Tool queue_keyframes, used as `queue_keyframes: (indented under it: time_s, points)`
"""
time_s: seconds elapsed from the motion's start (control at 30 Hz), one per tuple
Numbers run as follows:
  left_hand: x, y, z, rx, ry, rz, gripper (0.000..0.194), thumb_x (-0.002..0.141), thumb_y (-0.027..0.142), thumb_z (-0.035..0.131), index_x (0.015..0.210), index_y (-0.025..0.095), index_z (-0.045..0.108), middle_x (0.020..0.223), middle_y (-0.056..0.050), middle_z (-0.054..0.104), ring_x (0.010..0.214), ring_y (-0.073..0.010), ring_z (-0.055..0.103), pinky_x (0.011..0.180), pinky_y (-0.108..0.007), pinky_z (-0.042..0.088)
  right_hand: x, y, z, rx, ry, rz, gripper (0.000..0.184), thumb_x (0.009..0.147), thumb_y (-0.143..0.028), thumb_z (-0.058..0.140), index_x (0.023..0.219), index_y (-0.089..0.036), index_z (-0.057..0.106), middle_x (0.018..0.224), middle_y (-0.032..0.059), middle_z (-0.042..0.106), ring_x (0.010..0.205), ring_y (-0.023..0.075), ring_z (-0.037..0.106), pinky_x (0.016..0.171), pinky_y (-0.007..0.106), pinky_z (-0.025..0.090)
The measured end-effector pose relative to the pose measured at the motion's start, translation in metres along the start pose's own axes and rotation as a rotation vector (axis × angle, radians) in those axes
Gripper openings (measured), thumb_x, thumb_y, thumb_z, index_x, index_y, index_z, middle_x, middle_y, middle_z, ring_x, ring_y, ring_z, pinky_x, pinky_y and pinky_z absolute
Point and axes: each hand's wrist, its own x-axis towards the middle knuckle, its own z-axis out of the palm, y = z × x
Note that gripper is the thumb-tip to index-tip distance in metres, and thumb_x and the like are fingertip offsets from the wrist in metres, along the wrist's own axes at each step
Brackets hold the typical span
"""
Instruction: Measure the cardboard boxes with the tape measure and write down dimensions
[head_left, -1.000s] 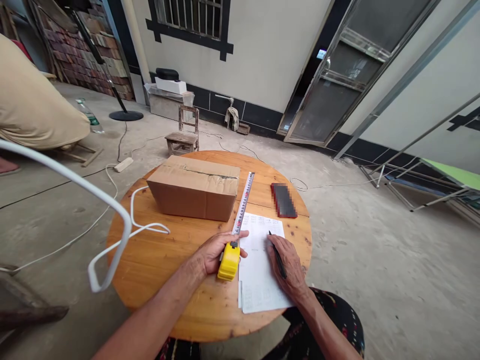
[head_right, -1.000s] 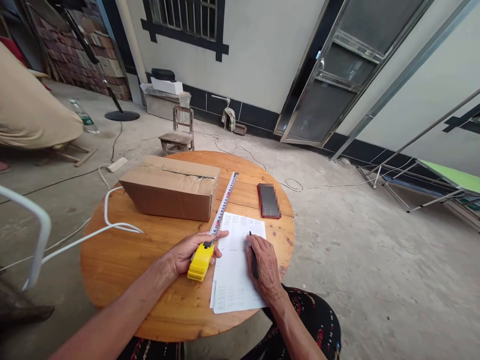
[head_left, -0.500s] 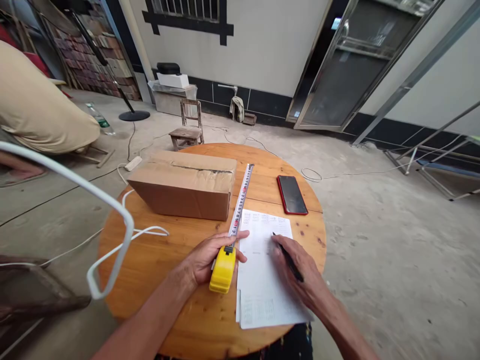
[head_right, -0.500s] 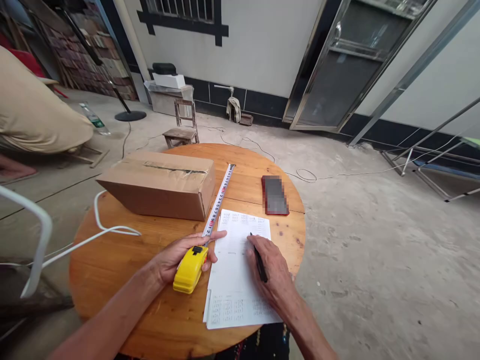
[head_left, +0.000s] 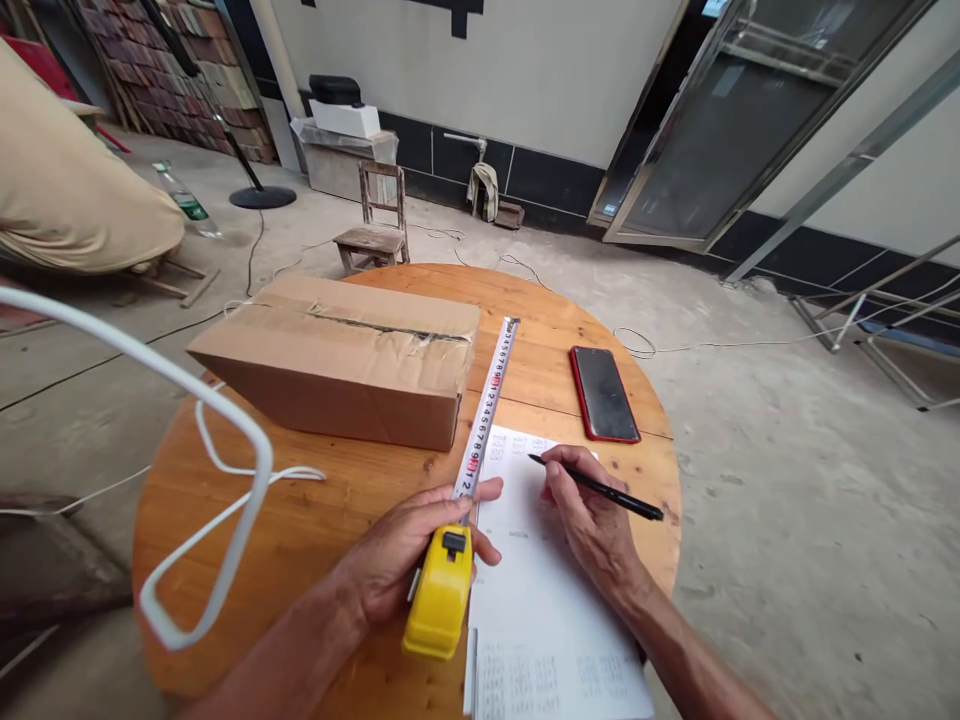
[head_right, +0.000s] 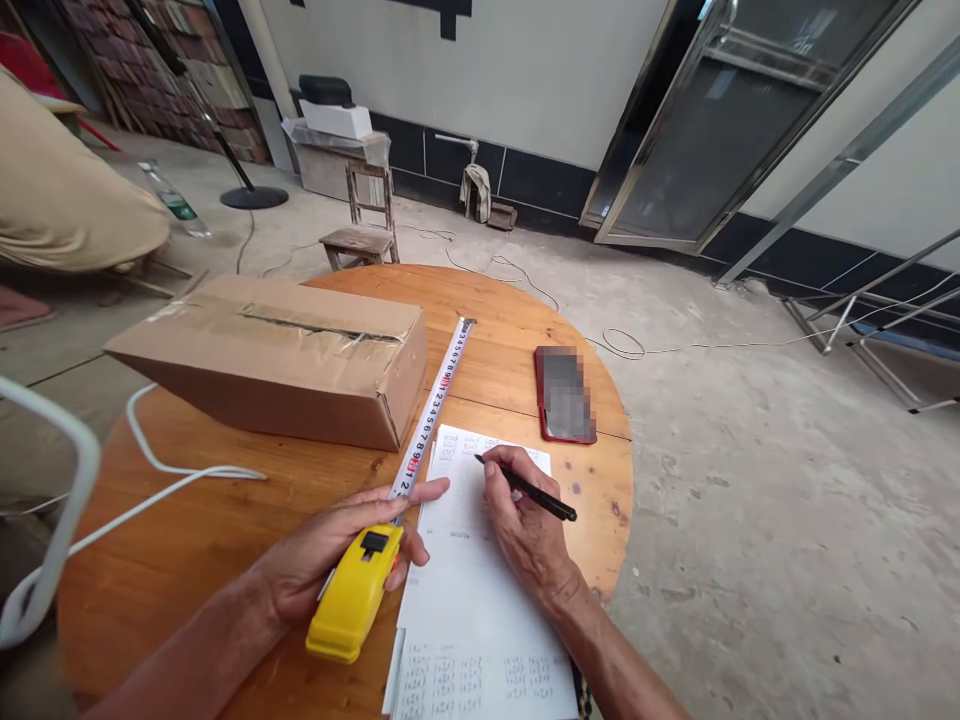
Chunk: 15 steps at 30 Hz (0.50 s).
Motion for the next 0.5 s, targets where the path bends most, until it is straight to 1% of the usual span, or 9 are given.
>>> queue_keyframes:
  time_s: [0.13,0.27,0.37,0.5]
  points:
    - [-0.0001,0.0003,0.0009,0.016,0.034,-0.002,0.05,0.085,0.035,0.052,0.132,0.017,0.049,0.074,-0.012,0.07,0.053,-0.0148,0.059,0.048,-0.021,0.036,0.0023,0.007,0.01,0.044,-0.019,0.036,0.016,0.089,-0.032,0.049,0.087,-0.019,0.059,0.062,-0.0014,0.055,0.049,0.0107,0.048,0.044,0.022,0.038]
    - [-0.0002,0.0018,0.0032,0.023,0.052,-0.022,0.051,0.084,0.035,0.053,0.131,0.017,0.049,0.072,-0.012,0.07,0.051,-0.0145,0.056,0.048,-0.021,0.034,0.002,0.0074,0.0121,0.034,-0.033,0.045,0.016,0.089,-0.032,0.05,0.088,-0.019,0.059,0.061,-0.0016,0.053,0.046,0.01,0.044,0.042,0.022,0.036]
    - [-0.0012,0.0025,0.0044,0.03,0.068,-0.034,0.051,0.083,0.036,0.053,0.131,0.017,0.049,0.072,-0.012,0.07,0.051,-0.0141,0.055,0.048,-0.021,0.033,0.0018,0.0046,0.0118,-0.016,-0.037,0.01,0.015,0.088,-0.03,0.05,0.087,-0.019,0.06,0.063,-0.0006,0.055,0.05,0.0111,0.047,0.044,0.022,0.038]
    - [-0.0019,0.0021,0.0047,0.024,0.075,-0.03,0.05,0.084,0.036,0.053,0.13,0.018,0.05,0.073,-0.012,0.07,0.052,-0.0136,0.055,0.049,-0.021,0.033,0.0013,0.0036,0.0121,-0.034,-0.008,-0.006,0.014,0.088,-0.029,0.05,0.087,-0.019,0.06,0.068,0.0007,0.059,0.056,0.013,0.054,0.05,0.024,0.043]
